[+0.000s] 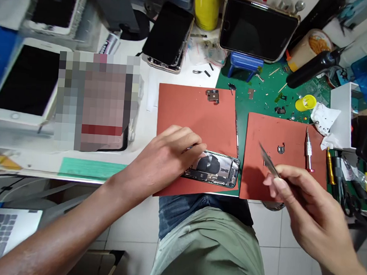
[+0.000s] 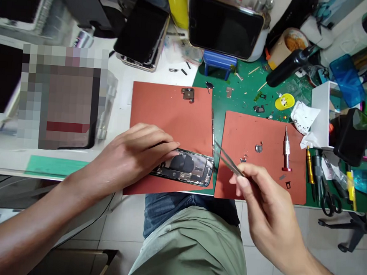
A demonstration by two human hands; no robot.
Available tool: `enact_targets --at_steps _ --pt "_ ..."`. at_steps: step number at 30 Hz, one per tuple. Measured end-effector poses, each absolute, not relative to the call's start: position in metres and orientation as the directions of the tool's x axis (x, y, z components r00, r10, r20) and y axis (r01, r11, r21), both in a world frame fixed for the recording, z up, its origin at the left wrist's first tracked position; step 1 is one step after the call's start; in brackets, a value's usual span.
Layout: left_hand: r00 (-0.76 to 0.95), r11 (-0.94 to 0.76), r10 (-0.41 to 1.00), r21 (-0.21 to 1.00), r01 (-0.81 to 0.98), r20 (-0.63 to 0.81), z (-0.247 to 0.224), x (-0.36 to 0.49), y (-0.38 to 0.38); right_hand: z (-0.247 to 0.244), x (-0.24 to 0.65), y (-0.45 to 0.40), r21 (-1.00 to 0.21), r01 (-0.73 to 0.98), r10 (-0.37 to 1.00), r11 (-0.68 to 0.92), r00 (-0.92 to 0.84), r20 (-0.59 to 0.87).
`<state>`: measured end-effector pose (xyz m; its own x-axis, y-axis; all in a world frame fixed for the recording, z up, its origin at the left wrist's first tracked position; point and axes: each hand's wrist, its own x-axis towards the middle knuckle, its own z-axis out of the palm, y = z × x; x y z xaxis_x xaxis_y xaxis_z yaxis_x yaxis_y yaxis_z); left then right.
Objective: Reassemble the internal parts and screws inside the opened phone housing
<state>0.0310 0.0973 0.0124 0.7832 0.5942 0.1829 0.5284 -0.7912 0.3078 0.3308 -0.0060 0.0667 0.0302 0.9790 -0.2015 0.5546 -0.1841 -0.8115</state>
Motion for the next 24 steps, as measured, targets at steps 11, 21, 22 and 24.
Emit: enact_targets --at_steps 11,21,22,24 --pt "0.820 -0.819 0.564 0.195 0.539 0.101 0.017 0.038 0.103 0.022 0.285 0.051 -0.722 0.688 0.983 -0.072 -0.074 -0.169" --pt "0.832 -0.832 0.541 0.224 0.507 0.122 0.016 0.030 0.102 0.036 0.295 0.036 -0.756 0.631 0.980 -0.175 0.037 -0.196" --pt "0.843 -0.846 0.523 0.195 0.496 0.127 0.016 0.031 0.101 0.036 0.296 0.034 -0.755 0.628 0.978 -0.187 0.048 -0.203" --pt "0.849 -0.857 0.510 0.173 0.486 0.138 0.017 0.032 0.101 0.035 0.298 0.030 -0.750 0.628 0.975 -0.206 0.068 -0.211"
